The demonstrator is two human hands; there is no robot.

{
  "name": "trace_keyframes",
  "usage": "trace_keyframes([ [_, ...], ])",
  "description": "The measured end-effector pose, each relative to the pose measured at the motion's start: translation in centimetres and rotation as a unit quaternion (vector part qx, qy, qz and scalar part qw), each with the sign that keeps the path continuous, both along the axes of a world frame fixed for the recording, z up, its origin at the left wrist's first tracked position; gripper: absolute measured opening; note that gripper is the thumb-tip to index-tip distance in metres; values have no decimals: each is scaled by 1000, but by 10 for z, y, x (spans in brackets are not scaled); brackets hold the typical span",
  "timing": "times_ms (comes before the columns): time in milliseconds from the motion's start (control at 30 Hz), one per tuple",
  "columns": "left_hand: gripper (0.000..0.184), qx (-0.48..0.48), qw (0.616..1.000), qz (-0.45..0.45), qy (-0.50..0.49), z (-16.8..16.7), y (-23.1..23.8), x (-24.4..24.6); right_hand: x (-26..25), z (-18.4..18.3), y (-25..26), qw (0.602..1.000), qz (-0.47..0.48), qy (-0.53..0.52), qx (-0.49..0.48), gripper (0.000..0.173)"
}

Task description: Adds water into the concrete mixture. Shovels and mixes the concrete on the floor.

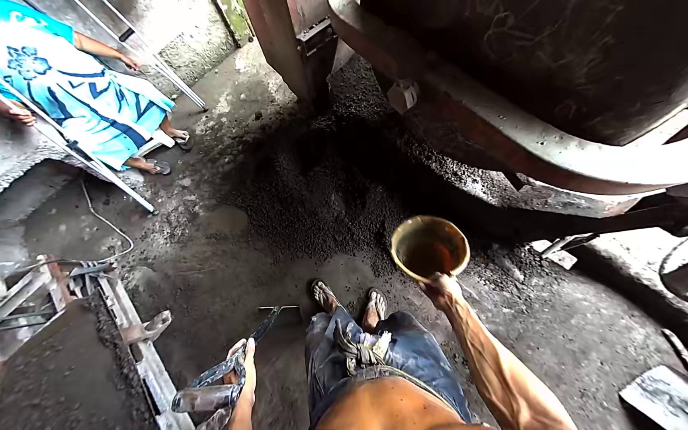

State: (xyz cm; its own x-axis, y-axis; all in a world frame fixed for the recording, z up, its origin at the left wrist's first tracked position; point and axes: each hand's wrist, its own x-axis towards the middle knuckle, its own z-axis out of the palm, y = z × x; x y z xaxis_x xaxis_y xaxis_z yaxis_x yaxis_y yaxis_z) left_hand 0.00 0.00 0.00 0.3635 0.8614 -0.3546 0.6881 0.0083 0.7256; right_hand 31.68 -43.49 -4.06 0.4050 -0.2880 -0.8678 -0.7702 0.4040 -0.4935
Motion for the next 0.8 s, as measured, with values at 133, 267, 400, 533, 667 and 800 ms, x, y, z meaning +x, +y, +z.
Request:
trace_keyframes([
  [133, 47, -6, 1000, 5, -1, -6, 18, -9, 80, 25, 108, 995, 61, -66, 46, 53],
  [267, 45, -5, 1000, -7, -14, -9, 34, -25, 118, 22, 178, 988, 89, -84, 89, 54],
  [400, 39, 16, 999, -9, -43, -14, 46, -35, 108, 4, 209, 985, 128, -66, 99, 42],
  [533, 36, 9, 999, 6, -43, -7, 62, -28, 65, -14, 211, 986, 148, -10, 72, 41],
  [667, 36, 6, 999, 9, -37, -8, 80, -30, 12, -34, 191, 987, 148, 66, 20, 47],
  [800, 39, -20, 999, 25, -38, -11, 97, -35, -11, -29, 183, 984, 108, 135, -45, 45],
])
